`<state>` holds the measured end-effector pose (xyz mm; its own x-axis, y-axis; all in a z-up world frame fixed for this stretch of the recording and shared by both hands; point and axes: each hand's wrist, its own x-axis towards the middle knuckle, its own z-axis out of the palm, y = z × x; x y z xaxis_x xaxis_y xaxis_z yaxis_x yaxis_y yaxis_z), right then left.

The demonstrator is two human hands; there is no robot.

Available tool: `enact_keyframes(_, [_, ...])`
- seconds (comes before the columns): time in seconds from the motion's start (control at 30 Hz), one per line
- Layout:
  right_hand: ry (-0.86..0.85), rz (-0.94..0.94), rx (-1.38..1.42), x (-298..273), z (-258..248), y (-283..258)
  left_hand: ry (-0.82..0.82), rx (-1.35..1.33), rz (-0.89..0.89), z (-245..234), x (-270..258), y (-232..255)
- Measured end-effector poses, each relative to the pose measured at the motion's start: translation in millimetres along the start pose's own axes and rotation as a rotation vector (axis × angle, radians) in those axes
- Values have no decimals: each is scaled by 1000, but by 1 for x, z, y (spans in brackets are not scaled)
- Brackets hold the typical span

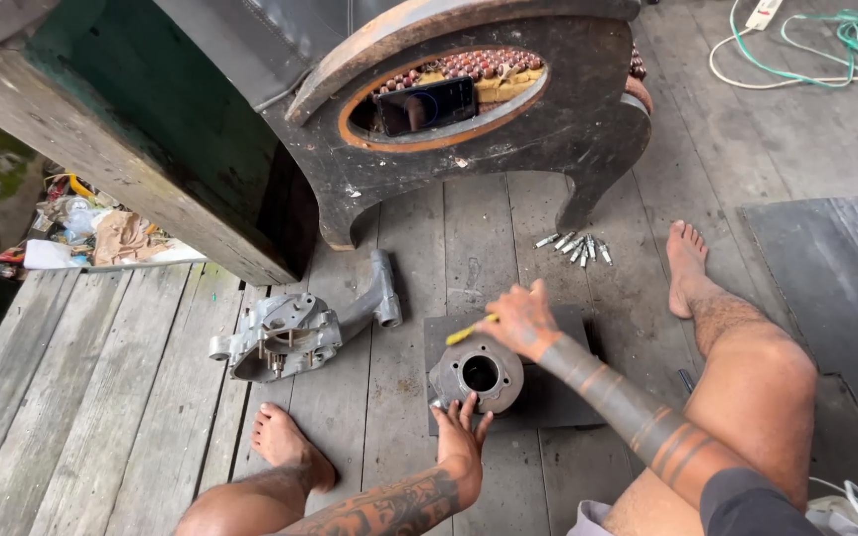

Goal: Cleaning a motorcycle cylinder block using a small brush to remove dirt and debris from the surfaces and crevices.

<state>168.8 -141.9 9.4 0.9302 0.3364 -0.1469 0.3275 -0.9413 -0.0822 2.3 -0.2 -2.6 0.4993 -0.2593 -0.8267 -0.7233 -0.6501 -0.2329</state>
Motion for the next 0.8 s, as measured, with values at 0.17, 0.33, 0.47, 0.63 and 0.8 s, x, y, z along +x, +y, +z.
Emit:
enact_keyframes(0.17, [-92,-224,79,-15,25,-18,-5,30,1,-2,-2,1])
enact_keyframes(0.33, [344,-120,-3,-7,20,2,4,-20,-15,3,4,1])
enact_keyframes(0.47, [-8,-232,9,-22,18,-26,0,-31,-12,2,5,2])
enact_keyframes(0.63, [36,-96,-73,-6,5,3,3,-60,-68,2,7,5])
enact_keyframes(0.8, [-5,-195,-3,-22,23,-25,-16,-87,-38,4,8,2])
